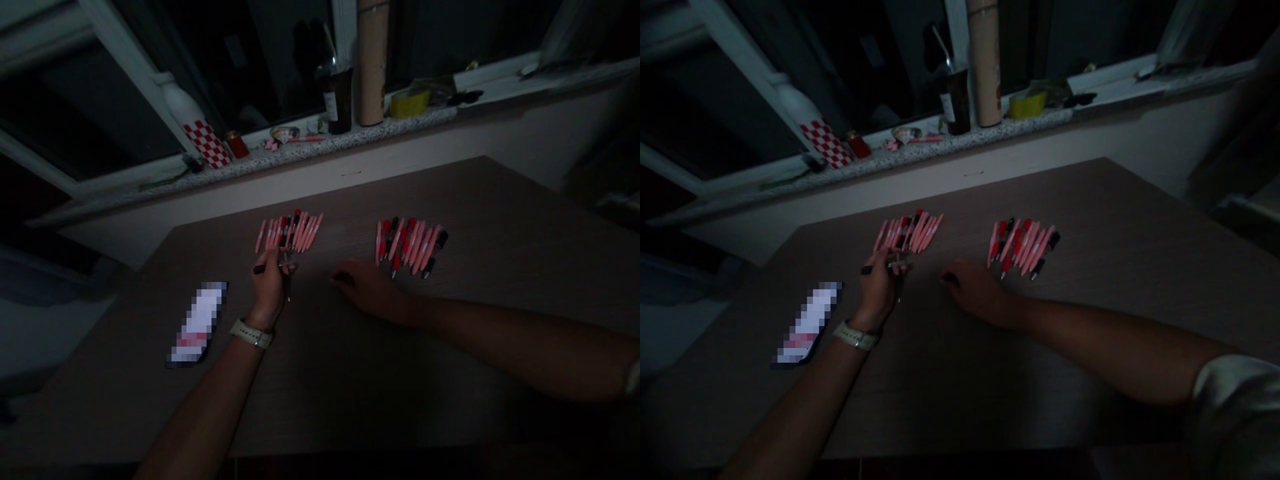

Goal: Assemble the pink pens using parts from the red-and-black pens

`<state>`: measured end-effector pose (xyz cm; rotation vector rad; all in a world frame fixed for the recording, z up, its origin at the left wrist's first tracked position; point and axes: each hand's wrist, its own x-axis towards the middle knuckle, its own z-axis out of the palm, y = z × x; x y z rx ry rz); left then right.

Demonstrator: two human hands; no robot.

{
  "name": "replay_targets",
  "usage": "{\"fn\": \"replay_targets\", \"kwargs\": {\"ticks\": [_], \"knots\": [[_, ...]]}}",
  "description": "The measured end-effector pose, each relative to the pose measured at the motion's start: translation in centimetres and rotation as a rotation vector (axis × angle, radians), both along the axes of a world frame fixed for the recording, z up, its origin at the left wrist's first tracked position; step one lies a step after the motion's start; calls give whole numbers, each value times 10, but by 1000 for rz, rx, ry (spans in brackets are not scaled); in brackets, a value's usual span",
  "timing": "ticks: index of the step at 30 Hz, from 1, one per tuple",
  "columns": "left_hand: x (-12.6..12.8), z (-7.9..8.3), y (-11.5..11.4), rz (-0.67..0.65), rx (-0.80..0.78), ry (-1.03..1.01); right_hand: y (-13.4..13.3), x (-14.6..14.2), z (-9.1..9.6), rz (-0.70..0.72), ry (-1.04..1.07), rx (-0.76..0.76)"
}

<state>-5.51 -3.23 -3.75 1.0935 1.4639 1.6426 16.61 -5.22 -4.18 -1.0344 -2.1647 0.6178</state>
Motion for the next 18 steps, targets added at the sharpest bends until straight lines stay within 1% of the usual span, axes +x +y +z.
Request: {"fn": "replay_targets", "kwargs": {"ticks": [2,4,12,15,18], "knots": [[0,0,-1,9,-2,53,0,0,-1,13,-5,1],[1,1,-2,1,-12,150,0,-1,0,17,-11,-2],[7,8,-9,-137,-73,476,1,-1,-2,15,-6,6],[9,9,-11,-206,-113,518,1,-1,-4,11,-9,12],[10,8,-11,-234,-123,530,1,-2,-3,2,-19,4]]}}
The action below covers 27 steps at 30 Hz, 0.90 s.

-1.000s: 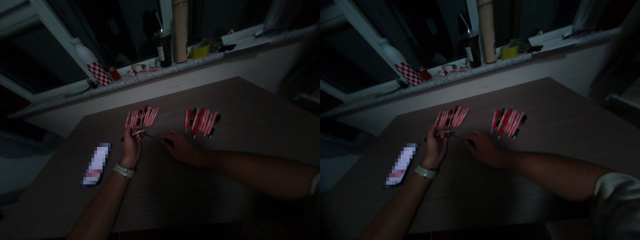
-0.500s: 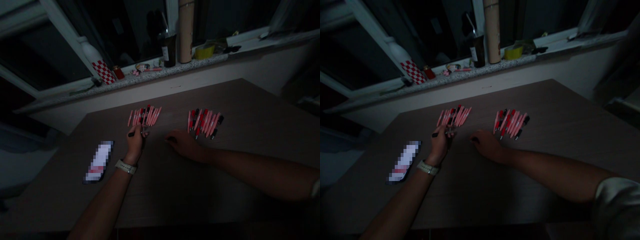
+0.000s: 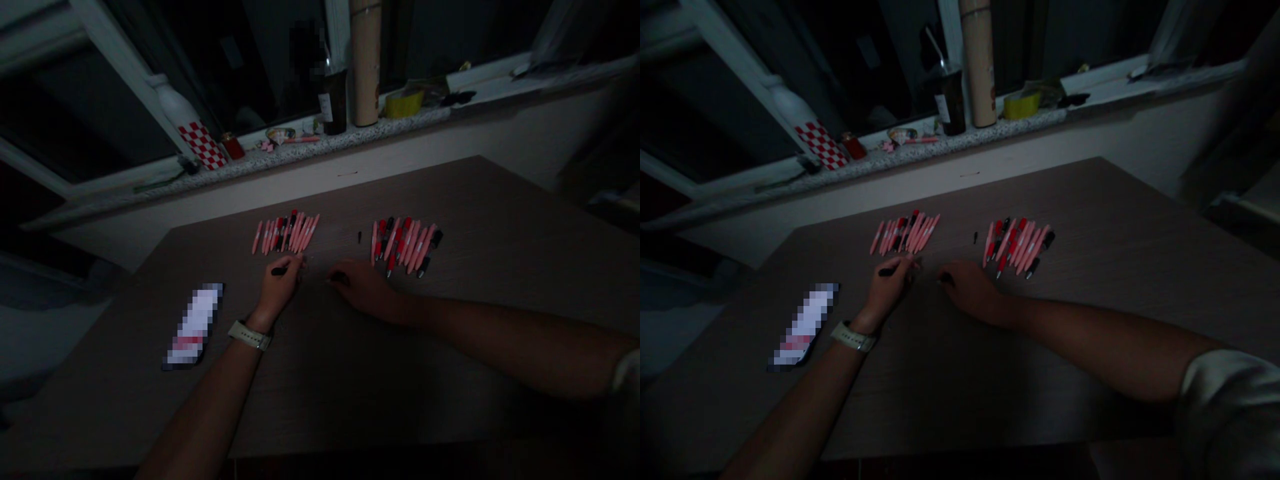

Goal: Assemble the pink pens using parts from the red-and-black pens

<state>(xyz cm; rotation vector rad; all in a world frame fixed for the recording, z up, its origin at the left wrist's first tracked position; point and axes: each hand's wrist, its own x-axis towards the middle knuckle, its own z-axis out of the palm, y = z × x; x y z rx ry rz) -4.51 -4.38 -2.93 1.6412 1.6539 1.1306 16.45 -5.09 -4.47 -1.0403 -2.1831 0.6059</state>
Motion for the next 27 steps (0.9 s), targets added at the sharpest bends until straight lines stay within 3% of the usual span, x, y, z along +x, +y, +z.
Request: {"fn": "replay_targets", "kwargs": {"ticks": [20,27], "knots": [[2,-5,0,-74,66,89,0,1,4,-99,133,-83],[1,-6,0,-131,138,236,-1,-1,4,-134,180,-104]]}}
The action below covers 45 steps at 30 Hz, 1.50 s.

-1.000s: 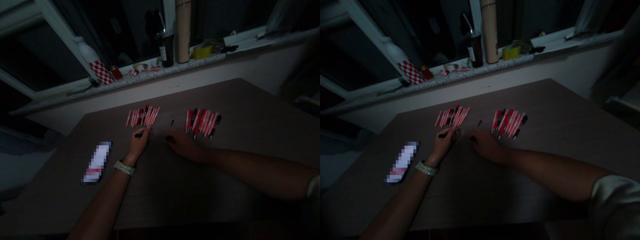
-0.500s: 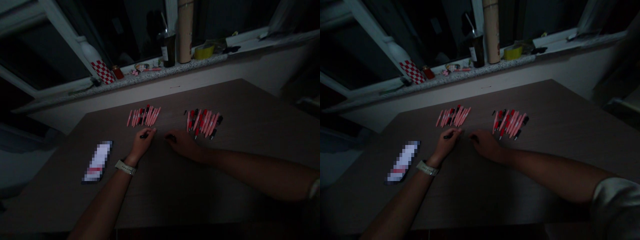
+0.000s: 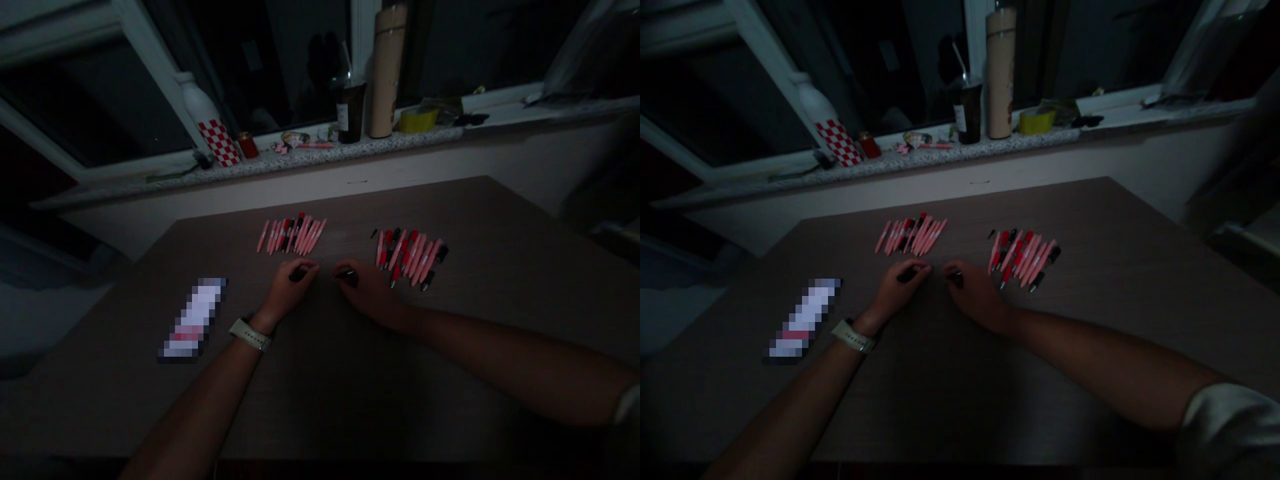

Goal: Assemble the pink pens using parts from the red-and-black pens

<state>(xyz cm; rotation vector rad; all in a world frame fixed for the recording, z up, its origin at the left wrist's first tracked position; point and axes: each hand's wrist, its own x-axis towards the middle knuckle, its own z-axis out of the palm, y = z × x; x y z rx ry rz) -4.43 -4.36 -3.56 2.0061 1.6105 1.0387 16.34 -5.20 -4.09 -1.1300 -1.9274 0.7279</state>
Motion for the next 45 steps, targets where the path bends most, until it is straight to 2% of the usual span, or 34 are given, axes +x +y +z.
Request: {"fn": "replay_targets", "kwargs": {"ticks": [4,9,14,20,34,40,45], "knots": [[0,1,-1,6,30,88,0,0,1,6,-31,7],[-1,2,0,-20,41,156,0,-1,0,95,-116,49],[-4,1,-1,-51,53,157,-3,-1,1,120,-169,109],[-7,1,-1,-24,11,24,-4,1,1,86,-227,122],[-11,7,0,17,-30,-425,-3,-4,0,61,-174,161],[-9,11,-3,22,-31,-483,-4,-4,1,48,-121,180],[-5,13,-7,-25,-39,-513,-6,-6,3,53,-49,215]]}}
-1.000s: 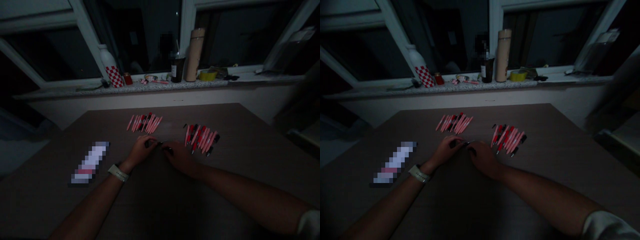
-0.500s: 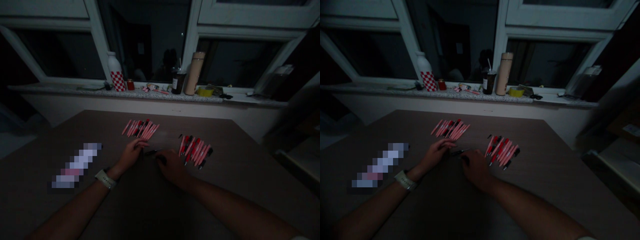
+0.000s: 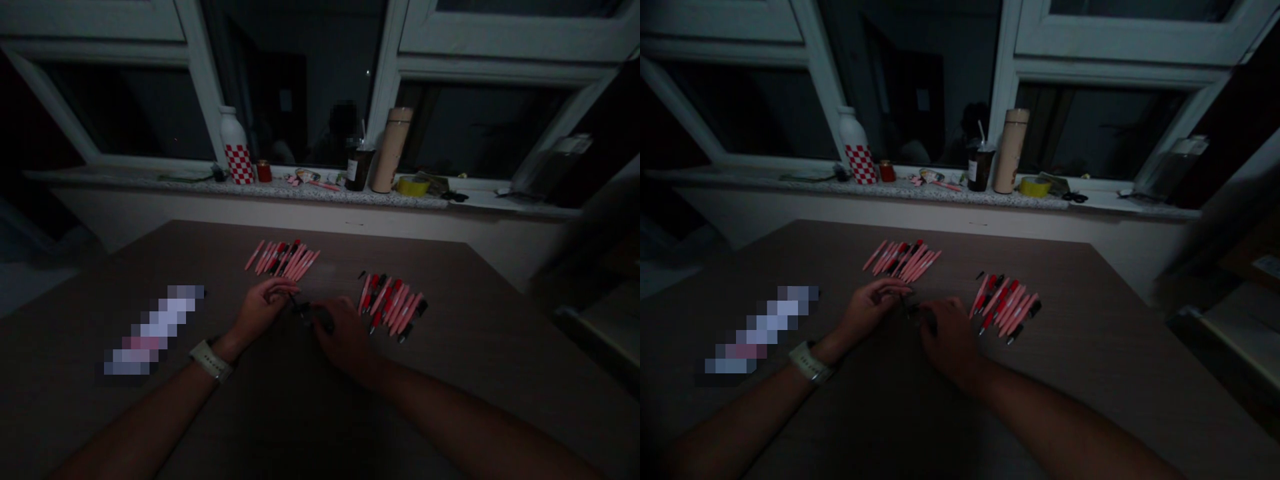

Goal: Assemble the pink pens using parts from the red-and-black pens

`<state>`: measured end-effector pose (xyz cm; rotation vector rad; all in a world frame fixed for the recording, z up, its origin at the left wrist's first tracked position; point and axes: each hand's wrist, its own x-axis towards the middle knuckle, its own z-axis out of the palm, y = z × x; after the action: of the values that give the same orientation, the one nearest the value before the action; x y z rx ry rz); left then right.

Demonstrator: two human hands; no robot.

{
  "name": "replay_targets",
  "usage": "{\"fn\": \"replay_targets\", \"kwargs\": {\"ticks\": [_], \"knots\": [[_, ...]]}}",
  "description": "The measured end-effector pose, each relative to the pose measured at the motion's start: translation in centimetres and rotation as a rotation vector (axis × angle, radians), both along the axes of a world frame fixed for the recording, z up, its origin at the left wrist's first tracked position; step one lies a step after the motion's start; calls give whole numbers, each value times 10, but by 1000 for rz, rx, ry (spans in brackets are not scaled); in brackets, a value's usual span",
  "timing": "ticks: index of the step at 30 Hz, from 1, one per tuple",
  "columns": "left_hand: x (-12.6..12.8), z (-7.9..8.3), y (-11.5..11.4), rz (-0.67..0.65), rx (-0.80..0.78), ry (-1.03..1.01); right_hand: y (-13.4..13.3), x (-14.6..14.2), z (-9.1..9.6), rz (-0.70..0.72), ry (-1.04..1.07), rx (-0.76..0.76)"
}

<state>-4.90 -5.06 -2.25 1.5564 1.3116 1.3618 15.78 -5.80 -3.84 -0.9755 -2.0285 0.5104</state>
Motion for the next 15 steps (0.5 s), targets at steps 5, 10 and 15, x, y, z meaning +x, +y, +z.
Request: {"fn": "replay_targets", "kwargs": {"ticks": [5,10,15], "knots": [[6,-2,-3,-66,-46,-8,-4,1,6,65,28,7],[8,-2,-6,-126,-70,-34,-4,2,9,143,42,17],[8,-3,-6,-170,-70,-7,-3,1,8,186,83,35]]}}
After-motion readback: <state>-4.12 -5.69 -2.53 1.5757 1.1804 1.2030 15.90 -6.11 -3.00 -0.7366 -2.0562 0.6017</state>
